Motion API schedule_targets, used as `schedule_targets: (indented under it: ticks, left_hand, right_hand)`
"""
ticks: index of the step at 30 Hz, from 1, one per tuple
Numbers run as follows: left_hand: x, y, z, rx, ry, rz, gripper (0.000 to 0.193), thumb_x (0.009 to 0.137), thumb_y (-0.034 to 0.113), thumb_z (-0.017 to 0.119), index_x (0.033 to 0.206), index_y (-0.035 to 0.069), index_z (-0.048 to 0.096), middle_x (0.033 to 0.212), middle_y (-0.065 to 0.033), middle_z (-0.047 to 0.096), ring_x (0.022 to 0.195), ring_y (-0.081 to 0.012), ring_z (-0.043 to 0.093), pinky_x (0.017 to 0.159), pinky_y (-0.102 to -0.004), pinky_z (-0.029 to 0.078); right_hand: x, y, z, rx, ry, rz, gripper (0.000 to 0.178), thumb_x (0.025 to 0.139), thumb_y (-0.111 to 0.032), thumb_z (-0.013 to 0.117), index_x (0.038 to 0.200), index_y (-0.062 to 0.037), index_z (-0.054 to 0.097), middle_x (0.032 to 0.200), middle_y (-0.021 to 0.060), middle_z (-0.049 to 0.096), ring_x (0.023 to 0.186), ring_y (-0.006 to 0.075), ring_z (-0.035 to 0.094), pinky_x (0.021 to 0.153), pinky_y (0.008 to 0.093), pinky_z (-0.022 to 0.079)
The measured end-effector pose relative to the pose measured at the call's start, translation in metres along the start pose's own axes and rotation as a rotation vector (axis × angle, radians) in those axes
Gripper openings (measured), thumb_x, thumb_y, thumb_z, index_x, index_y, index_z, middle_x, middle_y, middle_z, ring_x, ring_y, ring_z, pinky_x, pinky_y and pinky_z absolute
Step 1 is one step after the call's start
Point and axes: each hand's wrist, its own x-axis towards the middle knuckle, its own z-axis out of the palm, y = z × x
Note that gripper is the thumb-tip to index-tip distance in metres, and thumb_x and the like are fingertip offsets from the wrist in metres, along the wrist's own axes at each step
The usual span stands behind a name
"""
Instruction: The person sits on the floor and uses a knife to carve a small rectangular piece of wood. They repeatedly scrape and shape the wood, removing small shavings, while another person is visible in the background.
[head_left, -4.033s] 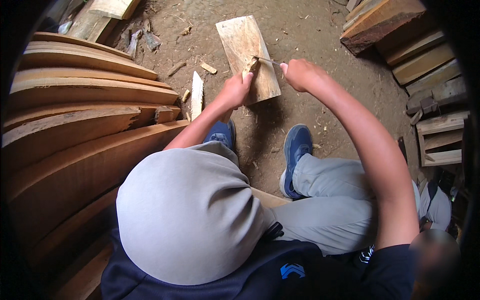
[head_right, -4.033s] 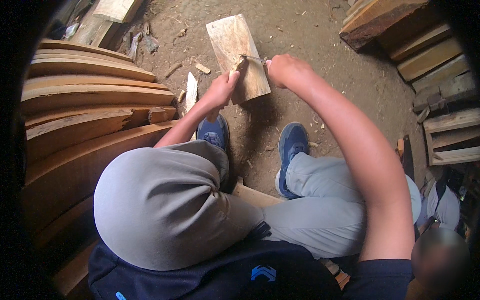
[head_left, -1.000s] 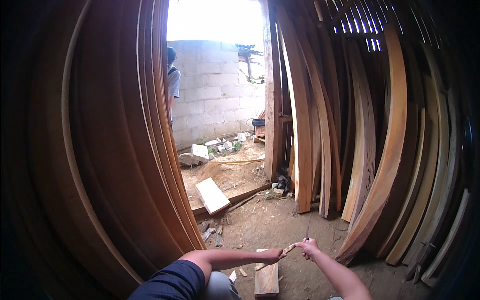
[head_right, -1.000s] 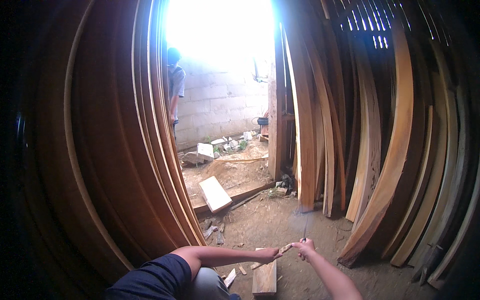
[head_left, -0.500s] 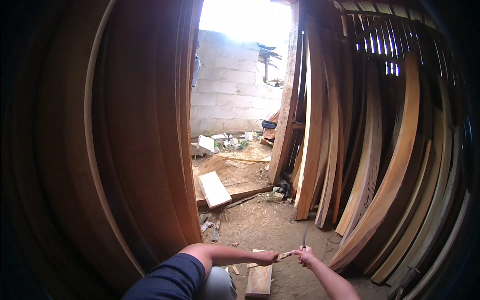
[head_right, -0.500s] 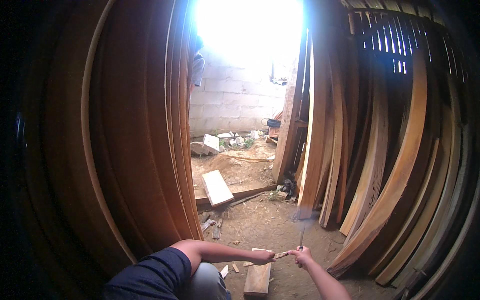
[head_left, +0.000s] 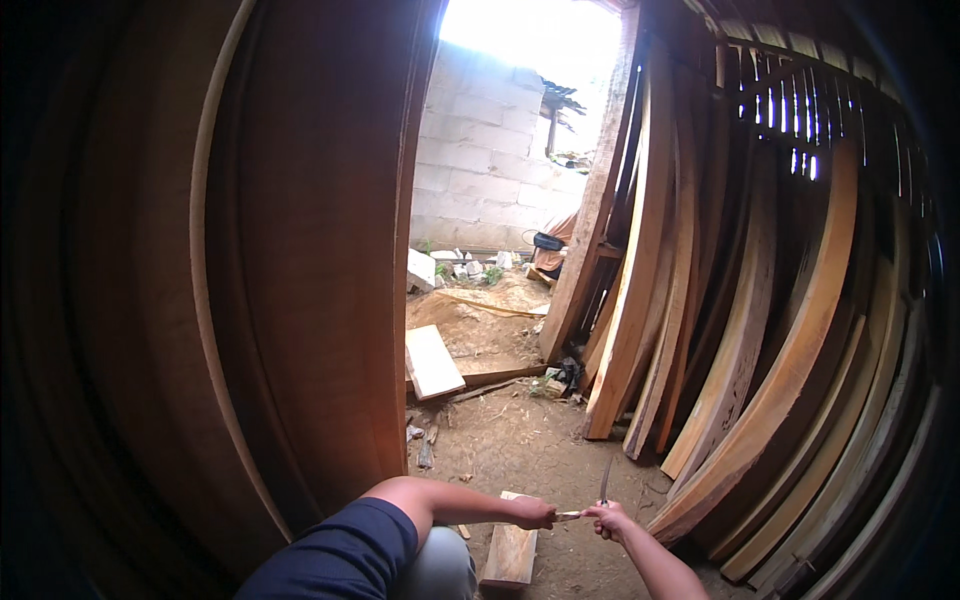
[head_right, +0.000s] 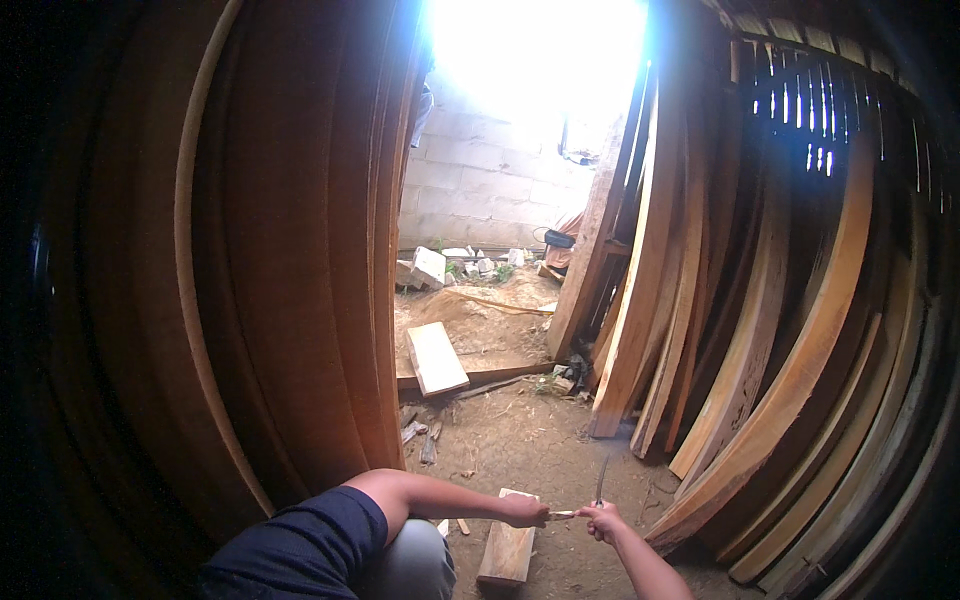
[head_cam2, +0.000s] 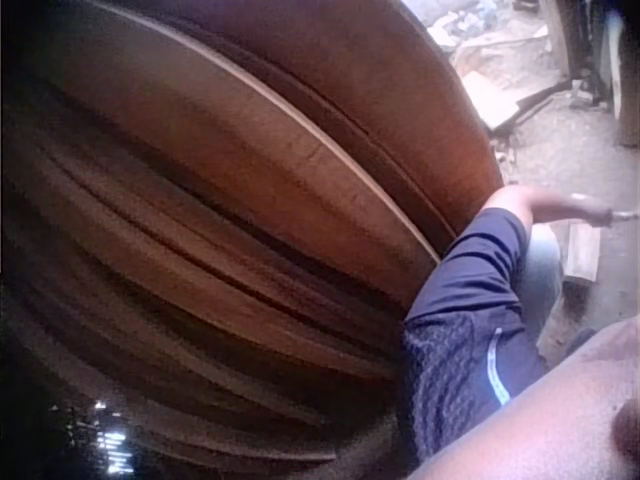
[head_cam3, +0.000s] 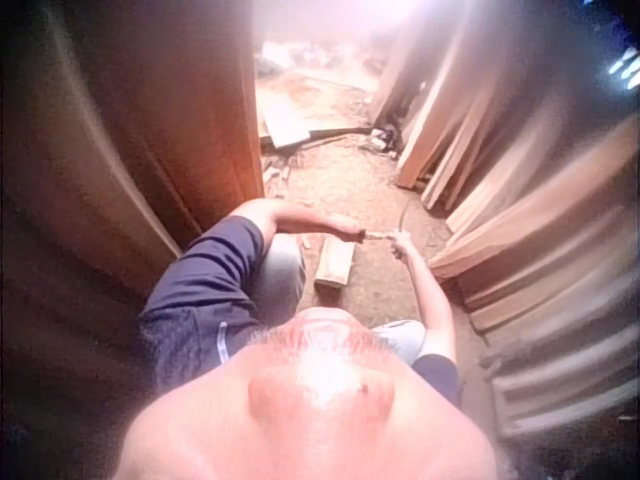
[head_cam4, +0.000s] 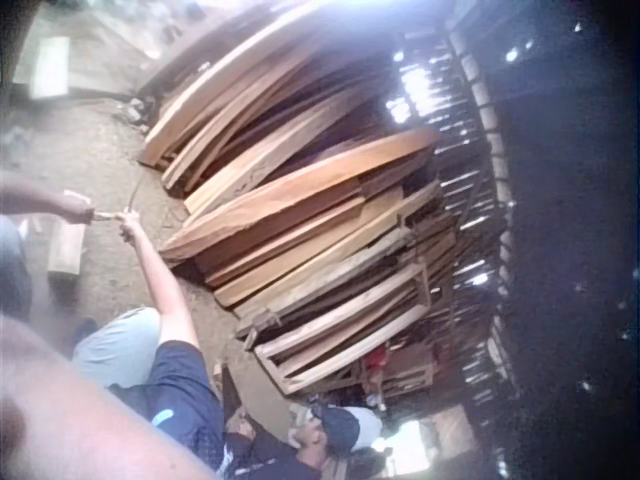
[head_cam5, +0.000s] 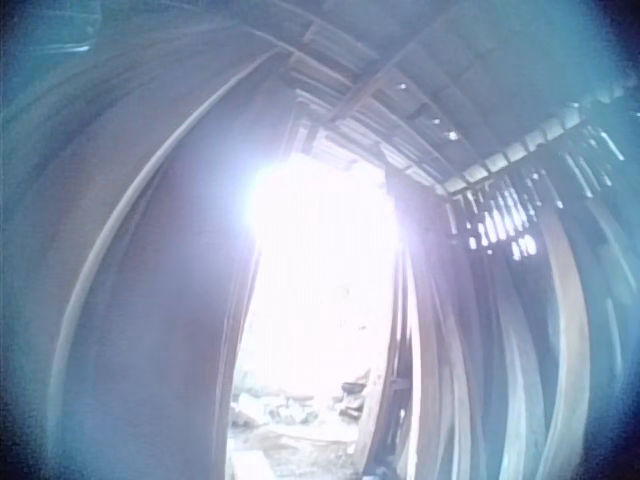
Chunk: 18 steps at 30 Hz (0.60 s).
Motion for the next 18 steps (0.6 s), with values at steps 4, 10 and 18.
schedule_targets:
  ticks: [4,10,18]
  left_hand:
    - [0.004,-0.005,0.005,-0.008,0.040,-0.006,0.037,0.086,0.040,0.059,0.107,0.011,0.057,0.089,-0.0161,0.065,0.085,-0.0355,0.064,0.071,-0.0486,0.049]
    - [-0.005,0.002,0.002,-0.009,0.097,0.015,0.033,0.075,0.032,0.065,0.103,0.015,0.061,0.090,-0.0118,0.066,0.085,-0.0328,0.064,0.066,-0.0458,0.051]
    - [0.004,-0.008,0.011,-0.002,0.104,0.070,0.032,0.073,0.024,0.065,0.103,0.015,0.060,0.087,-0.0119,0.065,0.082,-0.0323,0.065,0.063,-0.0451,0.050]
  right_hand:
    - [0.003,0.001,-0.002,0.017,-0.038,0.039,0.031,0.078,-0.011,0.071,0.075,-0.0153,0.041,0.059,-0.0027,0.045,0.041,0.0067,0.040,0.032,0.0227,0.030]
    - [-0.007,-0.004,-0.001,0.005,-0.028,0.083,0.026,0.079,-0.009,0.069,0.077,-0.0156,0.043,0.058,-0.0040,0.043,0.041,0.0058,0.039,0.032,0.0212,0.029]
    - [-0.008,0.000,-0.005,-0.028,-0.055,0.136,0.029,0.077,-0.002,0.069,0.080,-0.0136,0.043,0.062,-0.0040,0.042,0.044,0.0058,0.039,0.037,0.0223,0.035]
